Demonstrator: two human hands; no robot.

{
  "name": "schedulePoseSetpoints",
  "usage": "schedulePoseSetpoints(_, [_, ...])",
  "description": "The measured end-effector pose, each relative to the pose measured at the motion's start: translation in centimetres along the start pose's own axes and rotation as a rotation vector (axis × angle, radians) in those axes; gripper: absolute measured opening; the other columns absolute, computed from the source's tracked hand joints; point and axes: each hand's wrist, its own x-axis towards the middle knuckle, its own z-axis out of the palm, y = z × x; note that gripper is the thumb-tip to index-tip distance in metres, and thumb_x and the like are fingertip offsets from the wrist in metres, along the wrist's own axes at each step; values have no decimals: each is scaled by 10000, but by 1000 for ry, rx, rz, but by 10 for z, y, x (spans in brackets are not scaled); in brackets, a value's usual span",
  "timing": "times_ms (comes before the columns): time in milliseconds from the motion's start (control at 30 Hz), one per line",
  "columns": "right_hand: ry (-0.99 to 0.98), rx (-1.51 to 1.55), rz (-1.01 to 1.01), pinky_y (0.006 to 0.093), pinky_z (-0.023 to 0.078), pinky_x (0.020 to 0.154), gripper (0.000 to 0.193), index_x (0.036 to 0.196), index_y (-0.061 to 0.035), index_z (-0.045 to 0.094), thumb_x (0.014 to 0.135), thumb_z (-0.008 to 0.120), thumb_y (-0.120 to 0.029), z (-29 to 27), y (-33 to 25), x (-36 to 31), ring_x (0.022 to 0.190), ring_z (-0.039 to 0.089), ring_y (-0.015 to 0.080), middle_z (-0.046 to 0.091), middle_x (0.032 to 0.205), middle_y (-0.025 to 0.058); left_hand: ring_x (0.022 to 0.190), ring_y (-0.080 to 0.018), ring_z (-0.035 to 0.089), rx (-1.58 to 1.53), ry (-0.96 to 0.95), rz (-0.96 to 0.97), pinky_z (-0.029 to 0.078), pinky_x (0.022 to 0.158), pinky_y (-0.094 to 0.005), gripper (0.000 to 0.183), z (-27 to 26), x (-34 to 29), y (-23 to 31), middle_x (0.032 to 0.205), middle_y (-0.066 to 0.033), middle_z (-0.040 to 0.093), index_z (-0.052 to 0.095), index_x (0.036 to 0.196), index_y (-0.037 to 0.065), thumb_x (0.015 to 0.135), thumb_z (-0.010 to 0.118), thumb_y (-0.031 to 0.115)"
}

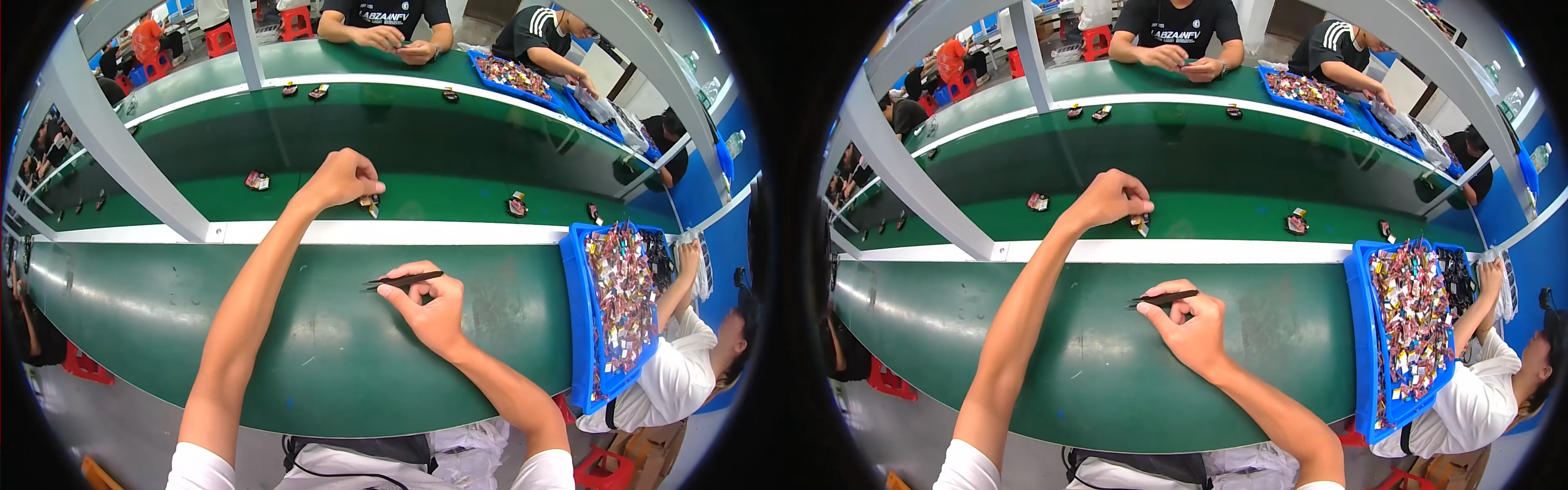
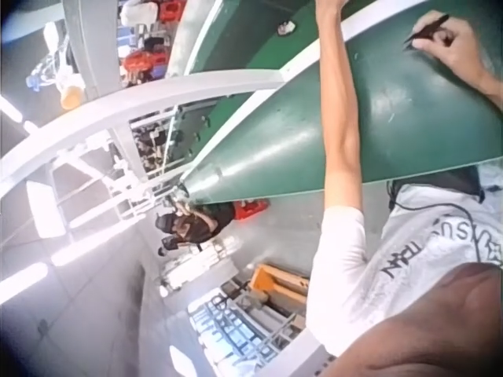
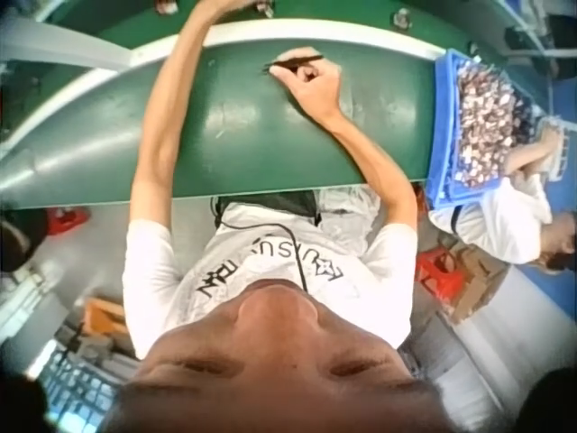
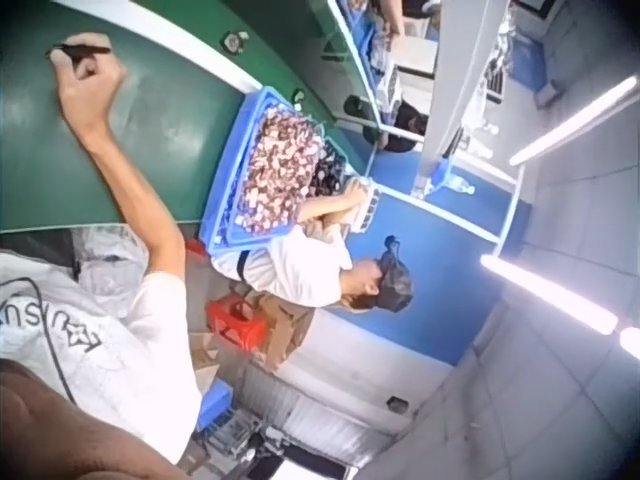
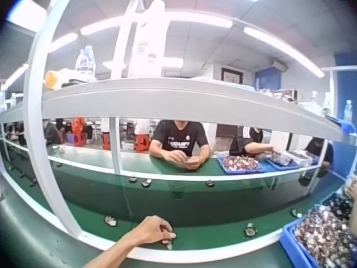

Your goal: The person is using tweezers to assemble small electronic components onto circuit boards on a production line.

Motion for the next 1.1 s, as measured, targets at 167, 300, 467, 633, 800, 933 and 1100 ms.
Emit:
schedulePoseSetpoints(167, [8, 11, -15, 205, 307, 455, 153, 951, -14, 748, 824, 829, -45, 3, 3, -1, 479, 399, 1, 715, 791, -10, 660, -138, 632, 75, -103, -65, 491, 615, -309, 176, 0, 9, -6, 720, -67, 694, 732, 883, -27, 812, 803, 117])
schedulePoseSetpoints(300, [-11, 49, -1, 203, 306, 455, 164, 960, -9, 740, 825, 828, -39, 3, 3, -2, 478, 390, 1, 716, 783, -9, 602, -117, 589, -7, -175, -209, 448, 542, -297, 154, -15, -4, -3, 698, -52, 668, 704, 850, -18, 831, 790, 108])
schedulePoseSetpoints(467, [-10, 118, 50, 190, 290, 464, 175, 963, -12, 727, 818, 826, -9, 3, 10, -1, 504, 379, -16, 663, 715, -39, 460, -80, 469, -208, 65, -295, 312, 422, -282, 146, -27, -60, 7, 659, -48, 632, 629, 877, -14, 913, 702, 108])
schedulePoseSetpoints(633, [-7, 129, 115, 187, 283, 475, 183, 958, -15, 727, 811, 835, -5, -4, 10, -3, 536, 376, -25, 623, 722, -64, 438, -72, 506, -509, 119, -350, 272, 401, -241, 149, -18, -125, 22, 677, -34, 640, 628, 942, -6, 924, 688, 130])
schedulePoseSetpoints(800, [-137, 236, 227, 173, 315, 484, 173, 970, 10, 712, 830, 812, 20, 4, -17, -7, 549, 420, -23, 666, 800, -23, 482, -81, 576, -751, 130, -369, 350, 385, -207, 226, 1, -172, 18, 787, -71, 686, 655, 1062, -38, 968, 686, 165])
schedulePoseSetpoints(933, [-116, 304, 213, 161, 342, 504, 185, 993, 27, 698, 837, 797, 36, 13, -30, -22, 556, 453, -24, 698, 844, 13, 502, -97, 602, -896, 138, -366, 411, 391, -213, 249, 20, -189, 18, 830, -98, 706, 647, 1075, -59, 971, 704, 160])
schedulePoseSetpoints(1100, [-24, 315, 258, 159, 332, 491, 166, 989, 30, 697, 850, 784, 53, 12, -26, -29, 545, 445, -25, 693, 828, 17, 505, -109, 613, -887, 109, -352, 443, 397, -221, 224, 30, -191, 23, 849, -119, 708, 631, 1094, -73, 988, 675, 119])
